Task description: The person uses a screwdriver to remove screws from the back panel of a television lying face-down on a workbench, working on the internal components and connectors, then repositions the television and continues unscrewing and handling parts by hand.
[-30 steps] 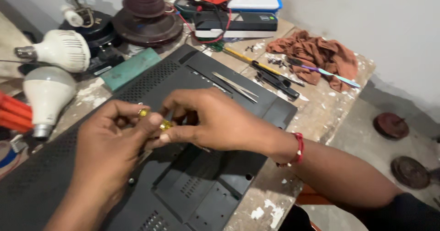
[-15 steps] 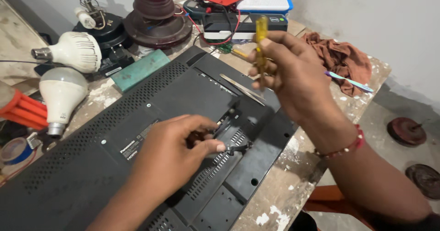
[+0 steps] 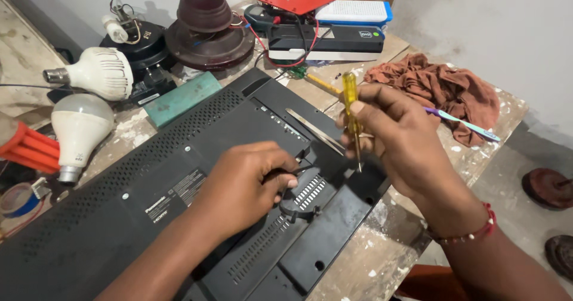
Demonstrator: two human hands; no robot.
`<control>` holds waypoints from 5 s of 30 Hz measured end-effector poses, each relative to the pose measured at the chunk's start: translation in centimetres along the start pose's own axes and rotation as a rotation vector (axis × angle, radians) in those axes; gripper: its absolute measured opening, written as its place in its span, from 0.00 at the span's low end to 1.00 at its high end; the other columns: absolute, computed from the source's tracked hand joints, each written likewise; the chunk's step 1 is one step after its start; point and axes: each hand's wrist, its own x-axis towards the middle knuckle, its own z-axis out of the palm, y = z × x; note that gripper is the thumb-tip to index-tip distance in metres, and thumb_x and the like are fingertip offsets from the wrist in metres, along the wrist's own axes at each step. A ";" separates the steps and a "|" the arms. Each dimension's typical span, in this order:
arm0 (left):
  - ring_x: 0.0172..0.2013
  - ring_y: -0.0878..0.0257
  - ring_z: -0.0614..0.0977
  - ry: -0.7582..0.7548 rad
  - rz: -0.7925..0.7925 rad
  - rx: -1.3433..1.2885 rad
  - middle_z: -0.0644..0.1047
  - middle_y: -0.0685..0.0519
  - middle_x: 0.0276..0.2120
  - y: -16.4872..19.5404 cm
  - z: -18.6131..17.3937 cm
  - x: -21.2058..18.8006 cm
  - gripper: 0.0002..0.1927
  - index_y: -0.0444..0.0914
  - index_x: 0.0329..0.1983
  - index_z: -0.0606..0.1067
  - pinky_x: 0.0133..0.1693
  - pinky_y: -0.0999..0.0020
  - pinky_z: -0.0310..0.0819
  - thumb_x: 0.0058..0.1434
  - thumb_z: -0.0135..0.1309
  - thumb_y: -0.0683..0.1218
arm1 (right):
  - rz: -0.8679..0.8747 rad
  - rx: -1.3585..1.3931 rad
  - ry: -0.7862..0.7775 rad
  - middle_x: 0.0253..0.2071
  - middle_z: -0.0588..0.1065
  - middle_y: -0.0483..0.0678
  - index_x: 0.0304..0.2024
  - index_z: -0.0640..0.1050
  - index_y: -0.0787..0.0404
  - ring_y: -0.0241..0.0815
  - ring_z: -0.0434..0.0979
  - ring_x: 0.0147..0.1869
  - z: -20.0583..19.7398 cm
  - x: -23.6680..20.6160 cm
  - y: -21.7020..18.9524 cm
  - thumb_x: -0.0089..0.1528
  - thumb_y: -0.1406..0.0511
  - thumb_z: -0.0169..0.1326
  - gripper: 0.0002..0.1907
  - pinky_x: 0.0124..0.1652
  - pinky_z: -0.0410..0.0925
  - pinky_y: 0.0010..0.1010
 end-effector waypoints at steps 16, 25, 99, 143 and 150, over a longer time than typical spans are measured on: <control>0.33 0.47 0.82 -0.038 -0.089 0.312 0.79 0.47 0.27 1.1 -1.4 -2.9 0.10 0.40 0.33 0.82 0.36 0.53 0.72 0.51 0.66 0.48 | -0.005 -1.223 -0.708 0.28 0.78 0.57 0.38 0.80 0.59 0.57 0.78 0.32 4.8 -3.3 -4.3 0.57 0.58 0.59 0.13 0.34 0.69 0.42; 0.35 0.47 0.81 0.049 0.039 0.326 0.79 0.48 0.28 1.0 -0.5 -1.8 0.07 0.40 0.33 0.81 0.36 0.51 0.72 0.51 0.64 0.43 | -0.011 -1.186 -0.768 0.26 0.77 0.57 0.37 0.80 0.61 0.58 0.76 0.31 4.6 -3.6 -3.7 0.58 0.56 0.60 0.15 0.33 0.69 0.42; 0.32 0.55 0.83 0.424 -0.238 0.602 0.81 0.56 0.33 -5.1 -4.3 -6.6 0.11 0.48 0.44 0.83 0.34 0.59 0.75 0.61 0.60 0.54 | -0.259 -0.623 -0.100 0.25 0.74 0.43 0.43 0.79 0.62 0.27 0.66 0.26 5.5 -8.7 1.8 0.64 0.62 0.60 0.10 0.24 0.61 0.23; 0.33 0.56 0.83 0.435 -0.208 0.613 0.81 0.55 0.34 -5.6 -3.9 -6.6 0.12 0.47 0.45 0.83 0.35 0.60 0.75 0.61 0.61 0.53 | -0.521 -0.744 -0.300 0.39 0.77 0.51 0.44 0.71 0.63 0.50 0.80 0.44 5.9 -7.2 0.8 0.67 0.64 0.54 0.09 0.45 0.71 0.38; 0.30 0.65 0.81 0.488 -0.082 0.191 0.83 0.54 0.35 -3.5 -3.0 -6.3 0.10 0.40 0.43 0.83 0.30 0.71 0.75 0.60 0.61 0.46 | -0.532 -0.767 -0.313 0.39 0.77 0.51 0.45 0.72 0.63 0.50 0.80 0.45 5.7 -6.6 0.8 0.68 0.59 0.54 0.13 0.45 0.71 0.38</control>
